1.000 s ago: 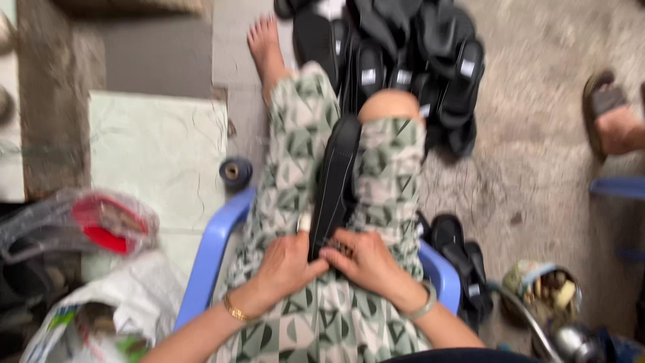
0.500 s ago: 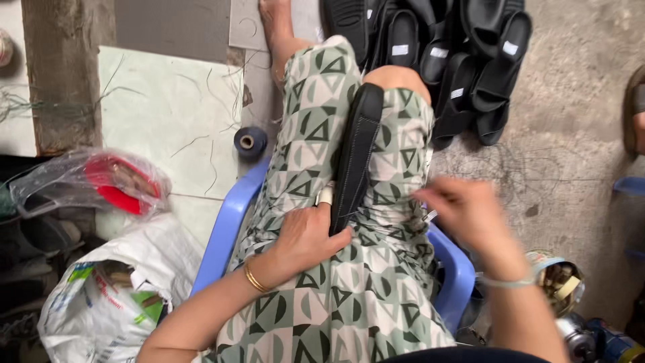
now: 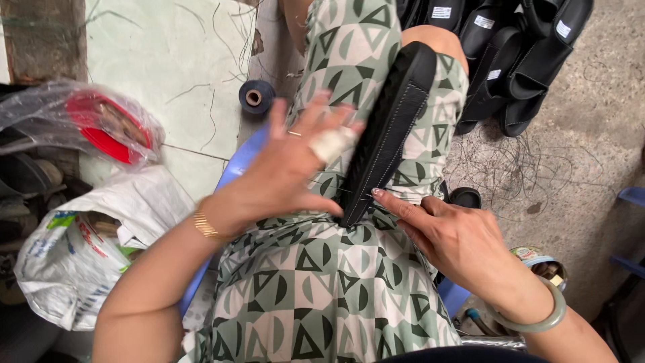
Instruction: The person sits on a blue plastic chair and sews a black slide sandal using a needle and thread. They hold the sandal on their lap and repeatedly push the needle through the sole and upper, pulling the thread tight to secure the parts together.
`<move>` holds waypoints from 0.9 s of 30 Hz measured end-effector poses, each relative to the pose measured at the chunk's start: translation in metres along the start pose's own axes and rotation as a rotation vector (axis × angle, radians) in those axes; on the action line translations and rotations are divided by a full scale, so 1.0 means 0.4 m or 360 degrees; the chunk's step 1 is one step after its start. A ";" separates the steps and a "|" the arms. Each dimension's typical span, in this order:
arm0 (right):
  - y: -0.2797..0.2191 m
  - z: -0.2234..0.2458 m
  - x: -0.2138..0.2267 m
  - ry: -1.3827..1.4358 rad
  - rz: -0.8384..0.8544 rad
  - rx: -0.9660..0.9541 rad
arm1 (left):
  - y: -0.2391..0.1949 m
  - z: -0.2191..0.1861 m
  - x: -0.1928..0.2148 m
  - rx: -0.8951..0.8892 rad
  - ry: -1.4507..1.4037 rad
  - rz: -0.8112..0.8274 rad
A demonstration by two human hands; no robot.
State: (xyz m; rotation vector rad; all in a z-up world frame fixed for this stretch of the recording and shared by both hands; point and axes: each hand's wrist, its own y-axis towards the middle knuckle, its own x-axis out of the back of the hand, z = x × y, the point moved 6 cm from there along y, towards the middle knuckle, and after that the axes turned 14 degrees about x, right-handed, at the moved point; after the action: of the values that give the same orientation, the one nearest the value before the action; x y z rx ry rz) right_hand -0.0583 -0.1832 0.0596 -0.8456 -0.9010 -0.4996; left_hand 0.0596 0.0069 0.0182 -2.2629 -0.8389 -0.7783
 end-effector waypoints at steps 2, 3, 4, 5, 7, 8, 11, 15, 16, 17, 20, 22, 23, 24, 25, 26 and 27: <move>0.009 -0.002 0.000 0.0017 -0.0028 -0.0024 | 0.015 -0.036 -0.113 -0.0284 0.0262 0.0200; 0.011 -0.005 -0.002 0.0021 -0.0016 -0.0016 | 0.020 -0.036 -0.121 -0.0274 0.0252 0.0203; 0.011 -0.009 -0.004 0.0016 -0.0004 -0.0014 | 0.025 -0.039 -0.127 -0.0283 0.0317 0.0151; 0.009 -0.009 -0.007 0.0017 0.0003 -0.0027 | 0.029 -0.043 -0.133 -0.0304 0.0385 0.0107; 0.006 -0.011 -0.008 0.0054 0.0050 -0.0046 | 0.030 -0.039 -0.133 -0.0308 0.0385 0.0103; 0.005 -0.014 -0.010 0.0083 0.0089 -0.0060 | 0.030 -0.037 -0.130 -0.0309 0.0392 0.0087; 0.004 -0.020 -0.014 0.0120 0.0157 -0.0090 | 0.031 -0.039 -0.121 -0.0335 0.0341 0.0035; 0.000 -0.020 -0.024 0.0115 0.0158 -0.0124 | 0.033 -0.042 -0.122 -0.0327 0.0389 0.0043; -0.001 -0.019 -0.022 0.0076 0.0134 -0.0122 | 0.034 -0.043 -0.122 -0.0322 0.0387 0.0043; -0.002 -0.018 -0.020 0.0037 0.0109 -0.0118 | 0.035 -0.044 -0.122 -0.0317 0.0386 0.0042; -0.014 0.010 -0.001 -0.0290 0.0328 -0.0075 | 0.035 -0.057 -0.132 -0.0283 0.0420 0.0031; -0.007 0.008 -0.020 -0.0237 0.0325 -0.0076 | 0.038 -0.069 -0.130 -0.0271 0.0417 0.0021; -0.003 0.006 -0.027 -0.0185 0.0321 -0.0066 | 0.039 -0.074 -0.128 -0.0250 0.0416 0.0007; -0.003 0.010 -0.056 -0.0192 0.0331 -0.0068 | 0.041 -0.076 -0.131 -0.0250 0.0405 0.0002; 0.005 0.006 -0.073 -0.0111 0.0182 -0.0067 | 0.043 -0.075 -0.131 -0.0239 0.0403 -0.0008; 0.011 0.003 -0.090 -0.0030 0.0034 -0.0066 | 0.044 -0.074 -0.131 -0.0228 0.0402 -0.0018; 0.014 0.008 -0.110 -0.0034 0.0042 -0.0046 | 0.044 -0.073 -0.130 -0.0209 0.0397 -0.0027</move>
State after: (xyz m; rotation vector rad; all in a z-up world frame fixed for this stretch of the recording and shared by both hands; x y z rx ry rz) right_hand -0.0797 -0.1758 0.0213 -0.8892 -0.9033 -0.4823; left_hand 0.0303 -0.0433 -0.0043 -2.2123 -0.7077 -1.1258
